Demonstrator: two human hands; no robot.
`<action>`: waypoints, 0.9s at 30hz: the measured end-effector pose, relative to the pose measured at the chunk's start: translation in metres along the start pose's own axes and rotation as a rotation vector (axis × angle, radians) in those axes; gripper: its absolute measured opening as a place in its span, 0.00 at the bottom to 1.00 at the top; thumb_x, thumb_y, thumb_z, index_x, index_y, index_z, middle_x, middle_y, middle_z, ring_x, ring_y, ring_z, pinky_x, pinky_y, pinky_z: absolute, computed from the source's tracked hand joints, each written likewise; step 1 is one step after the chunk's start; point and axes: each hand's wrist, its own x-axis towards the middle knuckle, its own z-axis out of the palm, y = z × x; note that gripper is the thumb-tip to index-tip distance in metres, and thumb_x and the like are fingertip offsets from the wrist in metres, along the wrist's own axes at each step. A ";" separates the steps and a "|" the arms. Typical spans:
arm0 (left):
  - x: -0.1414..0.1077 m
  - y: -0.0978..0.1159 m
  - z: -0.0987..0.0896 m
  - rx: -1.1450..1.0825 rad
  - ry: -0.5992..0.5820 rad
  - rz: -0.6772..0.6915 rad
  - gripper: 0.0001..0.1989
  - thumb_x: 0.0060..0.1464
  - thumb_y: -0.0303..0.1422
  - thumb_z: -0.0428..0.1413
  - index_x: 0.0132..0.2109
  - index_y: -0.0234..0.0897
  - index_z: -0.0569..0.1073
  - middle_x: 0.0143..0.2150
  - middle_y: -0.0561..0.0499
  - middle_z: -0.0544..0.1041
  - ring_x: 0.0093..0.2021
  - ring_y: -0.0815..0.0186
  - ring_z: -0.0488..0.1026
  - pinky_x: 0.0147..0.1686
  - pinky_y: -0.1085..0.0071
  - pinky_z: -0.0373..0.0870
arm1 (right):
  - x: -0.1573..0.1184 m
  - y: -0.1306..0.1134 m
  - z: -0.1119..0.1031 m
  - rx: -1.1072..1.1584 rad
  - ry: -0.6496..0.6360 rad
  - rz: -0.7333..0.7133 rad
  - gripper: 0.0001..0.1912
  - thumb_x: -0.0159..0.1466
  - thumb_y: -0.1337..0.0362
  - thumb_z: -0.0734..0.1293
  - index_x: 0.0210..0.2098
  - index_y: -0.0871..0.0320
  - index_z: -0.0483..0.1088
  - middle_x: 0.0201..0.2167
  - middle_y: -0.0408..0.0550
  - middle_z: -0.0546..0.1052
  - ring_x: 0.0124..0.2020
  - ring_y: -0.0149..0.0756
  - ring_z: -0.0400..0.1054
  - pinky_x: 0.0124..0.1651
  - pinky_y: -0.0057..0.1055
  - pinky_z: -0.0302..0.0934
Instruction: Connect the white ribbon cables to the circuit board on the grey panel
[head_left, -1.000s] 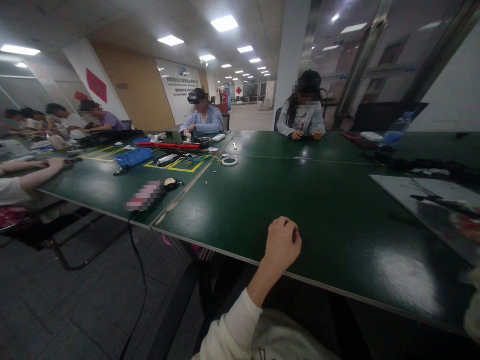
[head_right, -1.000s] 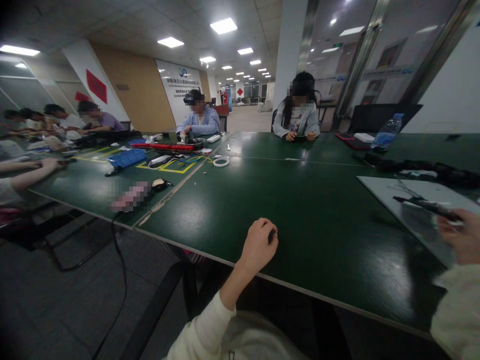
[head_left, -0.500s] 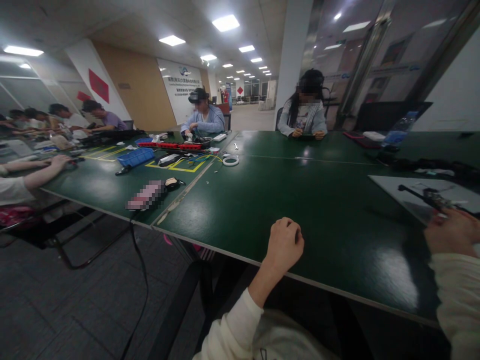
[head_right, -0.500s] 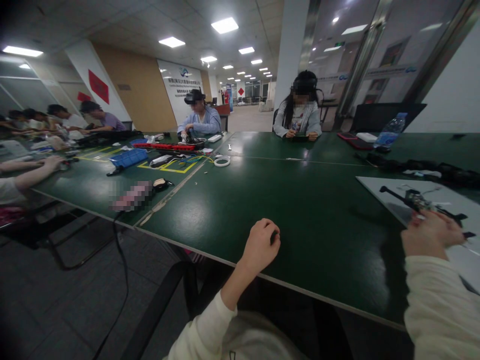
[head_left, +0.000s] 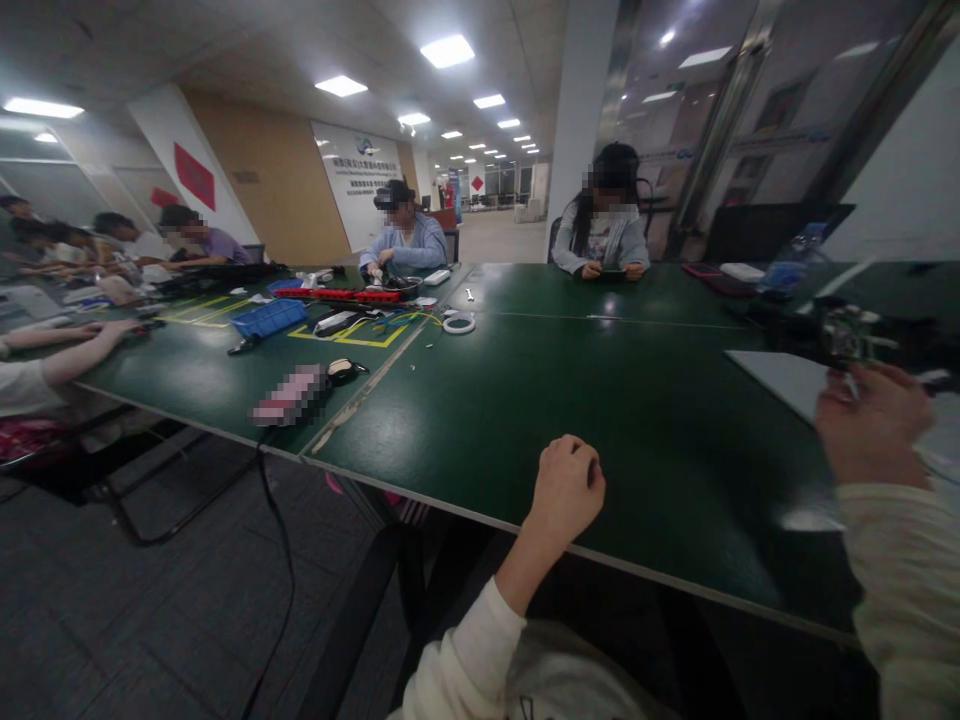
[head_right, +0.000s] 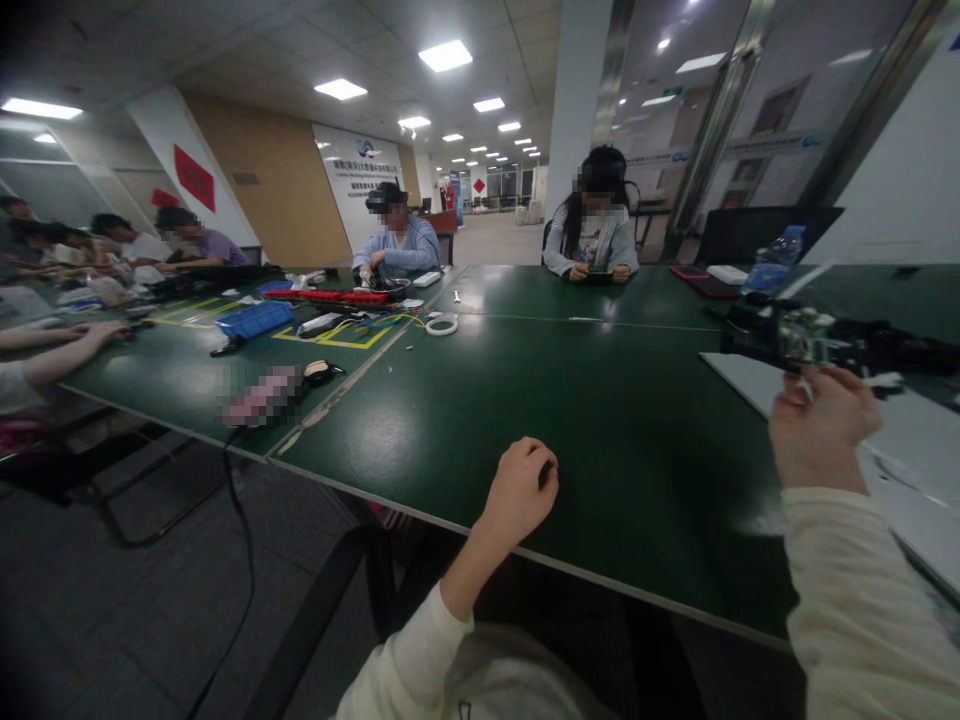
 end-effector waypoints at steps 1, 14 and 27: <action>0.000 0.000 0.000 -0.002 0.004 0.000 0.08 0.58 0.31 0.48 0.43 0.39 0.69 0.47 0.49 0.67 0.49 0.63 0.65 0.49 0.63 0.67 | -0.007 -0.010 0.007 0.117 -0.018 0.135 0.07 0.58 0.72 0.58 0.35 0.57 0.63 0.41 0.61 0.70 0.28 0.28 0.65 0.20 0.27 0.41; 0.003 0.003 0.000 0.040 0.126 0.033 0.06 0.56 0.26 0.47 0.38 0.37 0.68 0.42 0.49 0.67 0.47 0.65 0.65 0.48 0.66 0.65 | -0.160 -0.061 0.078 0.335 -0.861 0.570 0.14 0.43 0.66 0.72 0.28 0.57 0.67 0.26 0.42 0.70 0.21 0.22 0.58 0.16 0.19 0.45; 0.003 0.003 0.001 0.073 0.127 0.037 0.07 0.56 0.27 0.46 0.38 0.38 0.69 0.40 0.50 0.67 0.42 0.66 0.65 0.43 0.67 0.65 | -0.169 -0.040 0.081 0.128 -0.861 0.481 0.38 0.49 0.63 0.70 0.56 0.48 0.53 0.35 0.45 0.74 0.28 0.31 0.69 0.31 0.27 0.68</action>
